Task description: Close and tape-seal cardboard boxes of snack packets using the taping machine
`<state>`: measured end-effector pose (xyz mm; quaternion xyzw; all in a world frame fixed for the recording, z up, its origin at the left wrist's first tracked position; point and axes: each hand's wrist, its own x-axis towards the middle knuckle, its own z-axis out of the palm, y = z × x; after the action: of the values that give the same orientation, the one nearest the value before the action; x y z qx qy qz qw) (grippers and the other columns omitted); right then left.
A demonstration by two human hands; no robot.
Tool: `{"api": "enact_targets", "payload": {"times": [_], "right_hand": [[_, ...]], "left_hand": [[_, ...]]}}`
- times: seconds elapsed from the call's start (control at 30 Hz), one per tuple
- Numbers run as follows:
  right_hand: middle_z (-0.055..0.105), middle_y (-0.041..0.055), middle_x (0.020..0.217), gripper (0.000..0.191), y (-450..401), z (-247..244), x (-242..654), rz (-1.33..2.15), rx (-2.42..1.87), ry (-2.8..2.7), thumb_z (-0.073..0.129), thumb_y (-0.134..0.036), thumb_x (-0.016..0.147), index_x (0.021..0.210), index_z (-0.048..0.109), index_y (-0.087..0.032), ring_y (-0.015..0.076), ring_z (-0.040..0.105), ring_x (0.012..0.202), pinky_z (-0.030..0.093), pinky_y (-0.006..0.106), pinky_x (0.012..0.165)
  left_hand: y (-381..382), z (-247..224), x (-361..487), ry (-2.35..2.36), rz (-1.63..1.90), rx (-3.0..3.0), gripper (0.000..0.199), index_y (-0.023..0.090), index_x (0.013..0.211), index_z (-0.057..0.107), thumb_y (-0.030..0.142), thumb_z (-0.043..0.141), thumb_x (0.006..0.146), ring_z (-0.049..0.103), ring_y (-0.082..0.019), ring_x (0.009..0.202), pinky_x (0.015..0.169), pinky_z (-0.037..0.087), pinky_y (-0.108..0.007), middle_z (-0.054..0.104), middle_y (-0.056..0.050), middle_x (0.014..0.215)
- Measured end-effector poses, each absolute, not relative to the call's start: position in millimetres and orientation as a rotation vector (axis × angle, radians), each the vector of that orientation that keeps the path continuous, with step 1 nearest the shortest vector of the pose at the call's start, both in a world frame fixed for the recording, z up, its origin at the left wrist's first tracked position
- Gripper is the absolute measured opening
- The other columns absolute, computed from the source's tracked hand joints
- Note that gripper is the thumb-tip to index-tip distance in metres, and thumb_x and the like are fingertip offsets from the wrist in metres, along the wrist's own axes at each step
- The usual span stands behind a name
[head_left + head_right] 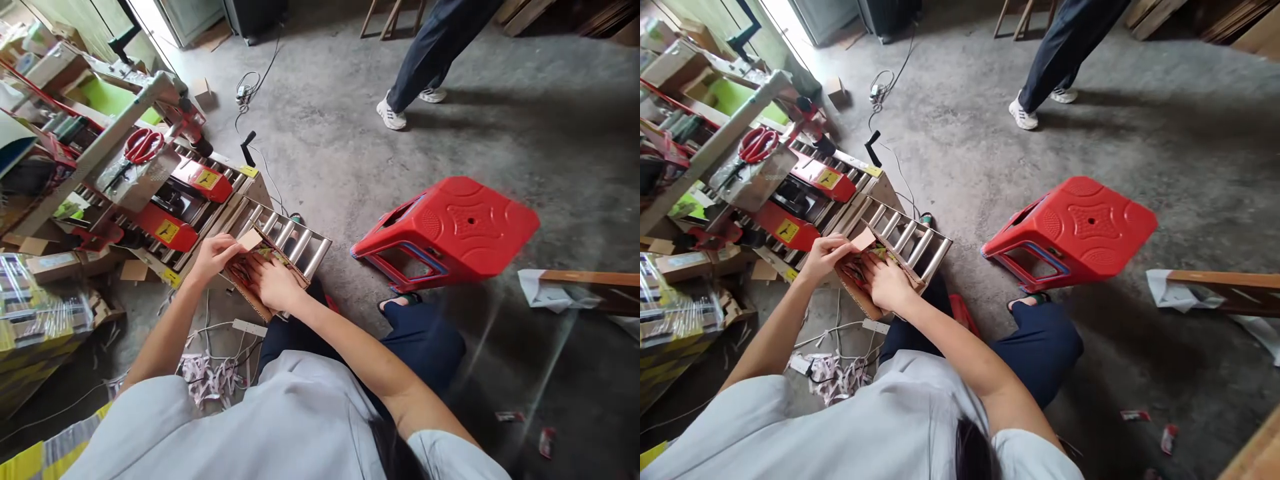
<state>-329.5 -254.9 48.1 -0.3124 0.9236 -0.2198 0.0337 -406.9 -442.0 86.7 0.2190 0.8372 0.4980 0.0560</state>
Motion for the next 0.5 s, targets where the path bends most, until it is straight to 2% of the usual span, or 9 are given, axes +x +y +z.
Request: {"api": "enact_targets", "payload": {"times": [0.07,0.13,0.2,0.27,0.37,0.43,0.5], "right_hand": [[0.051,0.0164,0.148,0.041,-249,50,-325,-0.953,-0.975,2.814,0.048,-0.021,0.097,0.135,0.059,-0.010,0.0282,0.038,0.145,0.026,0.050,0.123],[0.057,0.0107,0.143,0.042,-238,59,-318,-1.341,-0.946,2.736,0.039,-0.012,0.097,0.130,0.063,-0.017,0.0223,0.044,0.141,0.032,0.047,0.121],[0.061,0.0069,0.139,0.047,-226,73,-310,-1.693,-0.939,2.650,0.031,-0.008,0.097,0.126,0.066,-0.021,0.0172,0.047,0.139,0.038,0.041,0.119],[0.062,0.0059,0.137,0.046,-214,89,-300,-1.869,-0.922,2.691,0.031,-0.010,0.098,0.126,0.065,-0.022,0.0165,0.048,0.138,0.039,0.039,0.119],[0.055,0.0114,0.144,0.042,-205,100,-284,-1.736,-0.605,2.997,0.047,-0.024,0.099,0.140,0.054,-0.019,0.0253,0.040,0.144,0.029,0.049,0.123],[0.048,0.0188,0.149,0.062,-210,92,-273,-1.477,-0.478,3.077,0.064,-0.034,0.092,0.147,0.046,-0.011,0.0340,0.035,0.145,0.024,0.057,0.123],[0.043,0.0224,0.153,0.078,-221,75,-263,-1.241,-0.553,3.052,0.074,-0.040,0.084,0.148,0.043,-0.007,0.0388,0.032,0.146,0.020,0.061,0.122]], "left_hand": [[-431,83,-411,2.617,1.455,0.548,0.036,0.018,0.065,0.074,0.045,0.061,0.085,0.056,-0.018,0.063,0.066,0.043,-0.030,0.065,-0.006,0.065],[-417,76,-414,2.766,1.356,0.414,0.038,0.018,0.063,0.067,0.042,0.053,0.089,0.054,-0.019,0.063,0.068,0.044,-0.031,0.062,-0.005,0.063],[-401,67,-415,3.000,1.202,0.321,0.030,0.019,0.069,0.063,0.037,0.050,0.090,0.057,-0.023,0.072,0.081,0.045,-0.036,0.061,-0.006,0.067],[-389,60,-415,3.212,1.086,0.282,0.017,0.018,0.084,0.064,0.032,0.054,0.088,0.058,-0.030,0.093,0.099,0.039,-0.045,0.064,-0.011,0.084],[-381,51,-419,3.301,1.112,0.261,0.025,0.016,0.108,0.062,0.025,0.055,0.086,0.049,-0.038,0.120,0.113,0.023,-0.055,0.061,-0.018,0.114],[-383,50,-424,3.241,1.236,0.210,0.030,0.015,0.114,0.061,0.021,0.052,0.087,0.048,-0.037,0.122,0.115,0.022,-0.055,0.060,-0.018,0.117],[-387,52,-425,3.195,1.452,0.131,0.033,0.015,0.120,0.058,0.022,0.049,0.089,0.050,-0.033,0.121,0.114,0.027,-0.050,0.061,-0.017,0.117]]}}
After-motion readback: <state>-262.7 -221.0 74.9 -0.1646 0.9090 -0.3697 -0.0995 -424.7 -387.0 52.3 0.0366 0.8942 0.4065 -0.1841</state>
